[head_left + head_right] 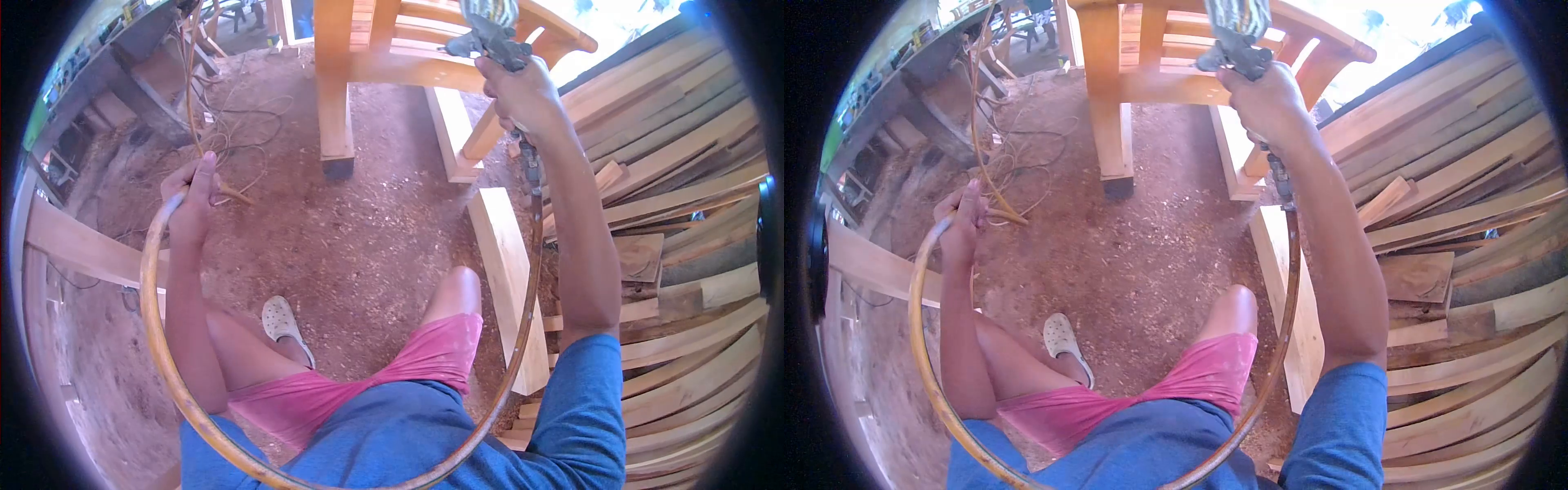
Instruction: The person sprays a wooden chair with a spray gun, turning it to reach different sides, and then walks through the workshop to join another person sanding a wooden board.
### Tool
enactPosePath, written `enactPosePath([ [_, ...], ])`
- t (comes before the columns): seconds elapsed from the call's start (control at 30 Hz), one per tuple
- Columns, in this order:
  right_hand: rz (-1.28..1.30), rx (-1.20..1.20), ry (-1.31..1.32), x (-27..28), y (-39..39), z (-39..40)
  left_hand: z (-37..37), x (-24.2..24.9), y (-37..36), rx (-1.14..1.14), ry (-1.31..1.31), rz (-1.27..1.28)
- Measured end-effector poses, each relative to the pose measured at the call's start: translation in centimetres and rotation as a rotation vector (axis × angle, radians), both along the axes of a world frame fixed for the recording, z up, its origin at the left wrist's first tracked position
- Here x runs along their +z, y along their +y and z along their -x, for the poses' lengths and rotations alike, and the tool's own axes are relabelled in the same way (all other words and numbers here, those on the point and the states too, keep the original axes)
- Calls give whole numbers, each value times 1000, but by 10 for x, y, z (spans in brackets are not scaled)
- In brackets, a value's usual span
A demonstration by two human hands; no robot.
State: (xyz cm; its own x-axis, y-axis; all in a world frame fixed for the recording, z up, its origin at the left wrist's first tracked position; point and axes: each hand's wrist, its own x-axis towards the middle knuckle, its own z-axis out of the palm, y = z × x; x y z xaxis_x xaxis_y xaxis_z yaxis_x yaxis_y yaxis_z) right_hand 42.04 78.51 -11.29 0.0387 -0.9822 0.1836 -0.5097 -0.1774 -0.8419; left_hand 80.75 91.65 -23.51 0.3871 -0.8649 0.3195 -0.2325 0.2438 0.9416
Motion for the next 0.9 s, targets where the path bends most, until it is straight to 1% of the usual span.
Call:
enactPosePath([
  [0.1,88,-134,37,-13,-4,23,1,1,-2,24,-81,15],
  [0.23,243,-243,132,-37,-14,71,-1,-6,-8,-12,-88,7],
  [0.37,312,-349,38,-60,5,102,5,0,-6,-5,-128,-86],
  [0.47,314,-430,-51,-73,42,97,13,5,-4,2,-129,-102],
  [0.53,577,-593,76,-118,40,104,12,4,-3,21,-174,-85],
  [0.6,611,-666,-71,-173,32,111,6,0,-3,52,-268,-57],
  [0.67,525,-646,-274,-212,32,106,15,3,1,75,-316,-37],
  [0.73,315,-536,-518,-237,39,90,17,6,5,77,-398,-36],
  [0.8,270,-429,-565,-233,48,60,15,8,10,56,-511,-57],
  [0.9,248,-291,-583,-244,50,26,17,7,17,48,-586,-77],
])
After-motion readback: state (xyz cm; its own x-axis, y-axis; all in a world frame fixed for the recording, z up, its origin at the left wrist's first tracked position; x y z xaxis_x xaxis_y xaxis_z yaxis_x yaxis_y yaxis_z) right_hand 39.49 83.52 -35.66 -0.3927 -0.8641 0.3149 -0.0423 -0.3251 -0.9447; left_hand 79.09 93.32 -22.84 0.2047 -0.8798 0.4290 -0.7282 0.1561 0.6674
